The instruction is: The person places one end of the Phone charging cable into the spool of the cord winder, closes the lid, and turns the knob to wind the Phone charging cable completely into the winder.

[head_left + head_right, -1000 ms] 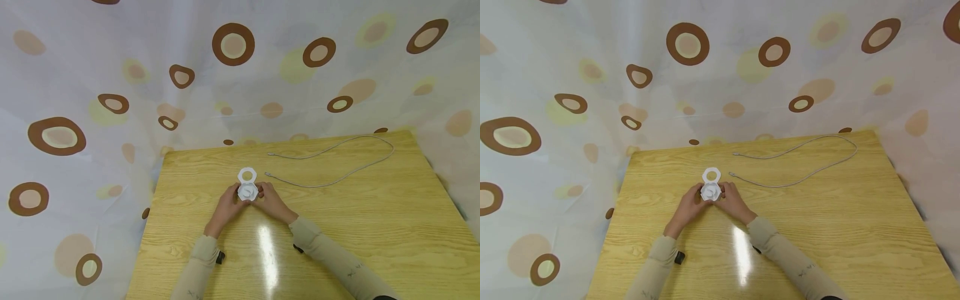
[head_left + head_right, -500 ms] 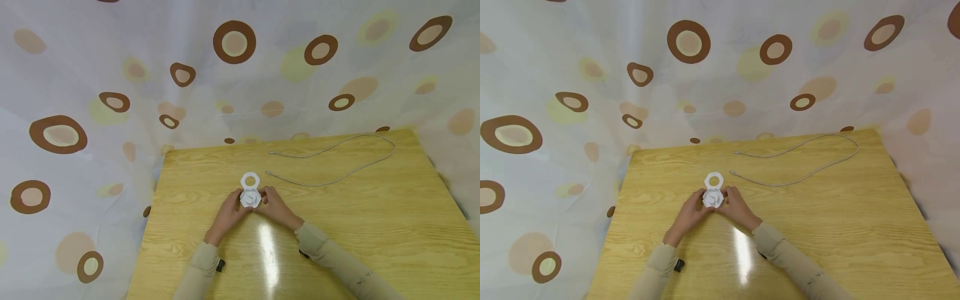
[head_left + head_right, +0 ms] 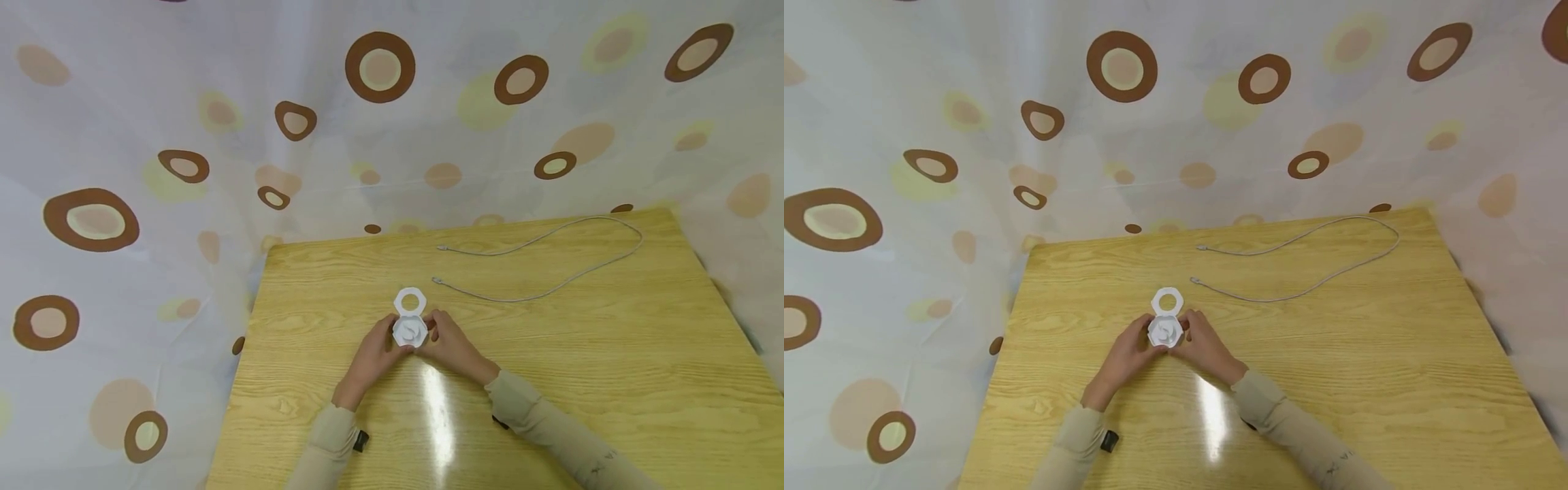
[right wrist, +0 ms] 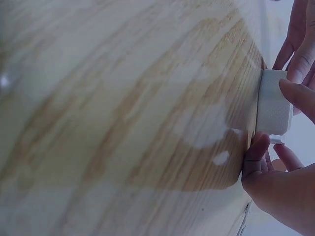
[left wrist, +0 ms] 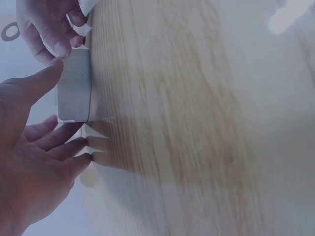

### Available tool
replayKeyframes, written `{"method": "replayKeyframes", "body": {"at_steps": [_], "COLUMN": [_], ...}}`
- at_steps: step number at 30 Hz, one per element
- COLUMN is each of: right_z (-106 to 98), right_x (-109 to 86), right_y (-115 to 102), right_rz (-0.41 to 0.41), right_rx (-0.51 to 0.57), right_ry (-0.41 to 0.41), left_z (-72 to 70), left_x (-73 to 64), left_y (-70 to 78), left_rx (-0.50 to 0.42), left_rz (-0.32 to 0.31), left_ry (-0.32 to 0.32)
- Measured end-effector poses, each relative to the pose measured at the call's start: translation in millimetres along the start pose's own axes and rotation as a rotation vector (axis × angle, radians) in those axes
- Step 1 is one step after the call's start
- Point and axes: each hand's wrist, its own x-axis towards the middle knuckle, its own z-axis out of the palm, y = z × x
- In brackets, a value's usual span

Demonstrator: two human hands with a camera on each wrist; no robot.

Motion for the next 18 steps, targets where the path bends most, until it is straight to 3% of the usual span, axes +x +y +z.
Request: {"method": "replayKeyframes", "body": {"at_steps": [18], "right_z": [-0.3], "right_x": [-6.3], "right_y": [5.0], "right_rz": [-0.006], "right_rx": [0.030], "right_ry": [-0.009], "left_z": [3.6], "left_x": [-4.6], "left_y": [3.5], "left_rx": [0.011], "left_rz": [-0.006], "left_ry": [-0.016]}}
